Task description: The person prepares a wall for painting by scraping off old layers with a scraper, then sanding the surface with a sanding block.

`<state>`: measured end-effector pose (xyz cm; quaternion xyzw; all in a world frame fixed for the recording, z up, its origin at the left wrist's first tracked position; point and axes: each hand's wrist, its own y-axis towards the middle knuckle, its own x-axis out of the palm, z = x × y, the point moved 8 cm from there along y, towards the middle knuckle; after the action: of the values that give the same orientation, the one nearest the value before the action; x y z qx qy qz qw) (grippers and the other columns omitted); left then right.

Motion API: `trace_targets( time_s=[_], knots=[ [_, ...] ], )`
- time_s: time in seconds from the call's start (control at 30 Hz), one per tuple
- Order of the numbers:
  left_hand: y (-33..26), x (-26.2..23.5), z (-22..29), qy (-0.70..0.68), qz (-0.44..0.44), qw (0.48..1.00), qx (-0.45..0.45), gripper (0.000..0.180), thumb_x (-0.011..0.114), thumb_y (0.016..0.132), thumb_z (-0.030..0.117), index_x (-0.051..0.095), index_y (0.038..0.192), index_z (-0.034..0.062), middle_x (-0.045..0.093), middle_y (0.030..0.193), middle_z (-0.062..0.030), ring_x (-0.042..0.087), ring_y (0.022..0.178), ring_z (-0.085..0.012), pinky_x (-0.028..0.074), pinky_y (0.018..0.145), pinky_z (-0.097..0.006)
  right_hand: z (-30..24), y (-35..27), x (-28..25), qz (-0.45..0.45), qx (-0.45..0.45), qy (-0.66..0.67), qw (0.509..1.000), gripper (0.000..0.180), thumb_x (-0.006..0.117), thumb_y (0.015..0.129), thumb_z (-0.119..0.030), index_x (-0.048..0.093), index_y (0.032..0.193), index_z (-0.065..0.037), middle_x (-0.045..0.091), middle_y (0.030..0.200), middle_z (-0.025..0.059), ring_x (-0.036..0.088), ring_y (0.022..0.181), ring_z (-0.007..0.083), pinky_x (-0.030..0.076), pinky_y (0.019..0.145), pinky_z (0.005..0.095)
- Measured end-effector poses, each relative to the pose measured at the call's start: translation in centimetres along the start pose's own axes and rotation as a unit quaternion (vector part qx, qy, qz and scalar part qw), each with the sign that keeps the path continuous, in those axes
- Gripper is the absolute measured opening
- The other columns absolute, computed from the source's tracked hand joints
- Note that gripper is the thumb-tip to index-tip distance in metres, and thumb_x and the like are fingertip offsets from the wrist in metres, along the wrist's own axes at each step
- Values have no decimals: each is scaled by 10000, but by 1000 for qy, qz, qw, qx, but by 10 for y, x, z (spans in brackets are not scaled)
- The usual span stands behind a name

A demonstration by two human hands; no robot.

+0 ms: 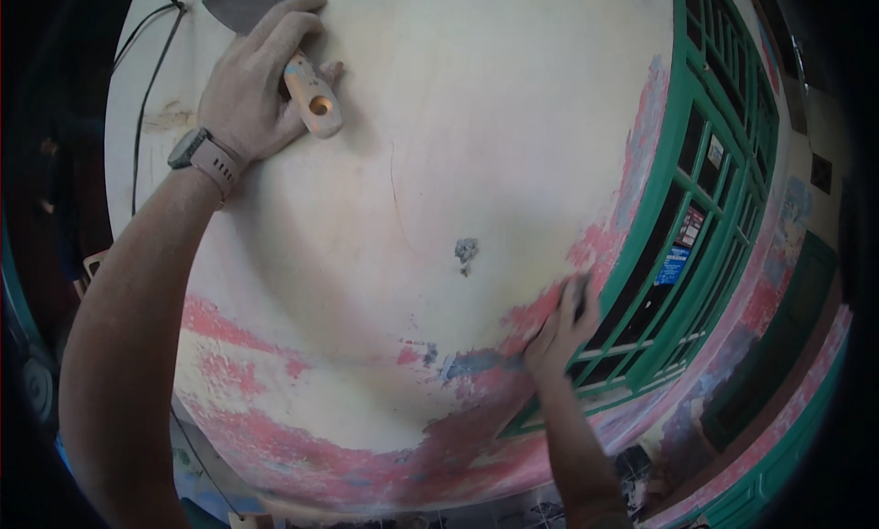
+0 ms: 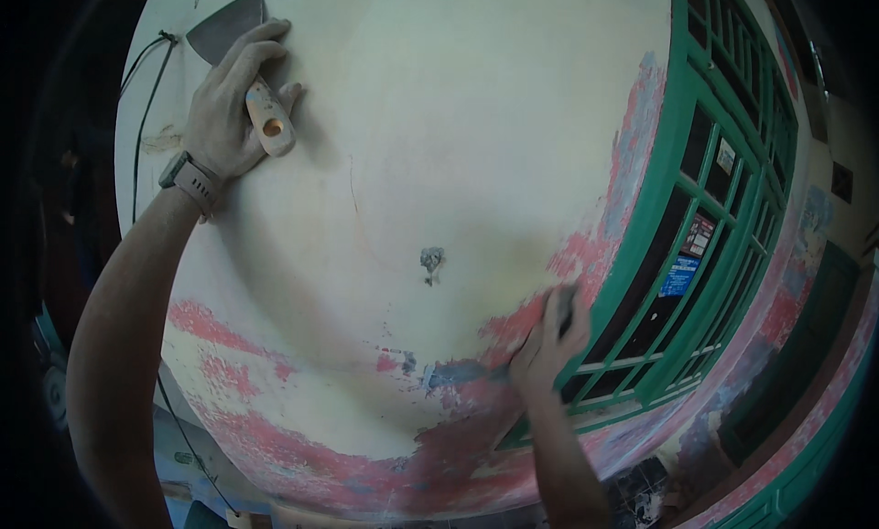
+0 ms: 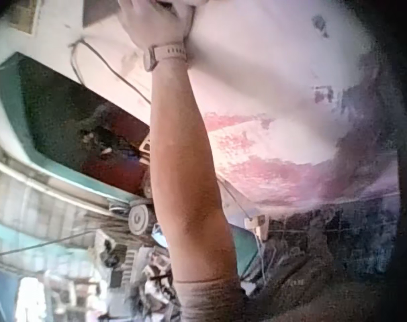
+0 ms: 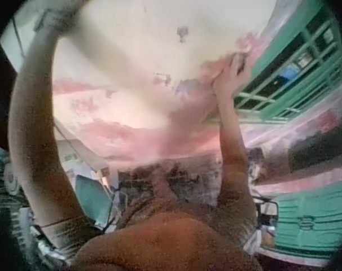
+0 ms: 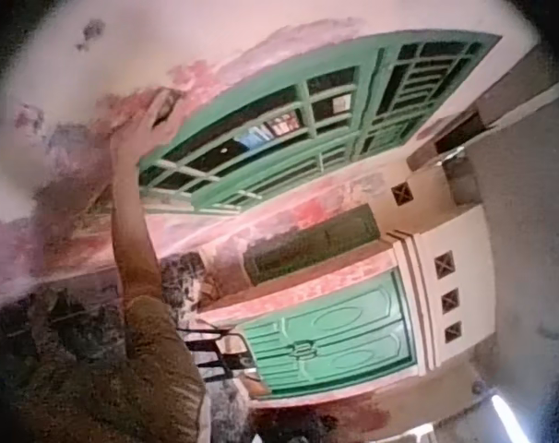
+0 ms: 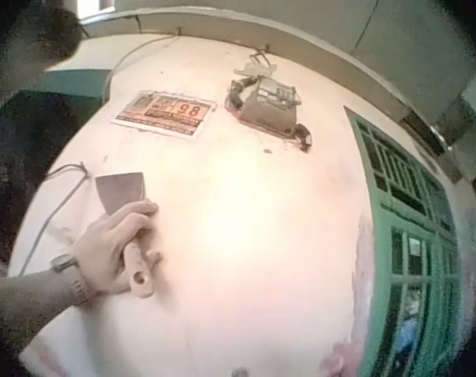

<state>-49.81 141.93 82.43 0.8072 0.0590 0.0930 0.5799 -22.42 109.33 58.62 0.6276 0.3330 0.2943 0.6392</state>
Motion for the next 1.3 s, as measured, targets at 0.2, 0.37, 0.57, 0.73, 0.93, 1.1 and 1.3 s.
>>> trace_targets(
  time_s=[0.2, 0.37, 0.57, 0.73, 0.93, 1.1, 1.3],
  knots=[
    [-1, 2, 4, -17, 10, 1000, 14, 334, 751, 945, 227, 596, 1224, 126, 598, 1467, -77, 643, 1276, -295, 561, 1048, -414, -13, 61, 2, 44, 39, -99, 993, 500, 410, 1078, -190, 479, 1560, -76, 392, 1589, 269, 438, 1378, 412, 301, 1161, 510],
    [1, -3, 10, 7, 28, 999, 25, 337, 756, 945, 236, 599, 1223, 128, 595, 1475, -70, 645, 1274, -284, 561, 1052, -412, -89, -108, 27, -148, -3, 158, 976, 433, 565, 1005, -297, 612, 1423, -195, 593, 1285, 187, 552, 1119, 414, 405, 1024, 626],
    [2, -4, 12, 11, 27, 999, 32, 363, 768, 931, 238, 594, 1225, 117, 607, 1456, -82, 643, 1268, -312, 564, 1029, -402, -74, -68, 29, -104, -175, -16, 979, 416, 551, 1005, -271, 645, 1409, -310, 602, 1331, 179, 509, 1273, 415, 338, 1090, 642],
    [-1, -3, 9, 4, 21, 999, 28, 360, 771, 917, 236, 598, 1200, 94, 611, 1442, -110, 645, 1252, -338, 561, 1011, -407, -43, 40, 20, 53, 50, 2, 997, 481, 518, 1030, -227, 564, 1433, 31, 515, 1455, 262, 399, 1390, 523, 290, 1143, 657],
    [1, -7, 6, -2, 11, 1000, 6, 379, 782, 886, 249, 608, 1157, 50, 607, 1434, -151, 655, 1214, -358, 548, 984, -431, -145, -114, 29, -284, -279, 125, 909, 484, 646, 940, -274, 643, 1420, -216, 514, 1518, 212, 486, 1352, 436, 353, 1098, 682],
    [-3, -2, 0, -9, -3, 1000, -18, 396, 780, 899, 276, 603, 1185, 68, 607, 1435, -138, 667, 1188, -337, 541, 977, -427, -81, -74, 38, -289, -250, 18, 924, 451, 637, 940, -228, 662, 1390, -250, 524, 1516, 170, 520, 1289, 411, 378, 1076, 656],
    [-4, -8, 5, 1, 55, 998, 34, 381, 732, 921, 339, 596, 1128, 50, 621, 1384, -146, 686, 992, -334, 527, 823, -414, -47, -46, 32, -38, 119, 194, 973, 340, 574, 1000, -198, 669, 1322, -141, 526, 1415, 280, 436, 1357, 537, 246, 1161, 724]
  ],
)
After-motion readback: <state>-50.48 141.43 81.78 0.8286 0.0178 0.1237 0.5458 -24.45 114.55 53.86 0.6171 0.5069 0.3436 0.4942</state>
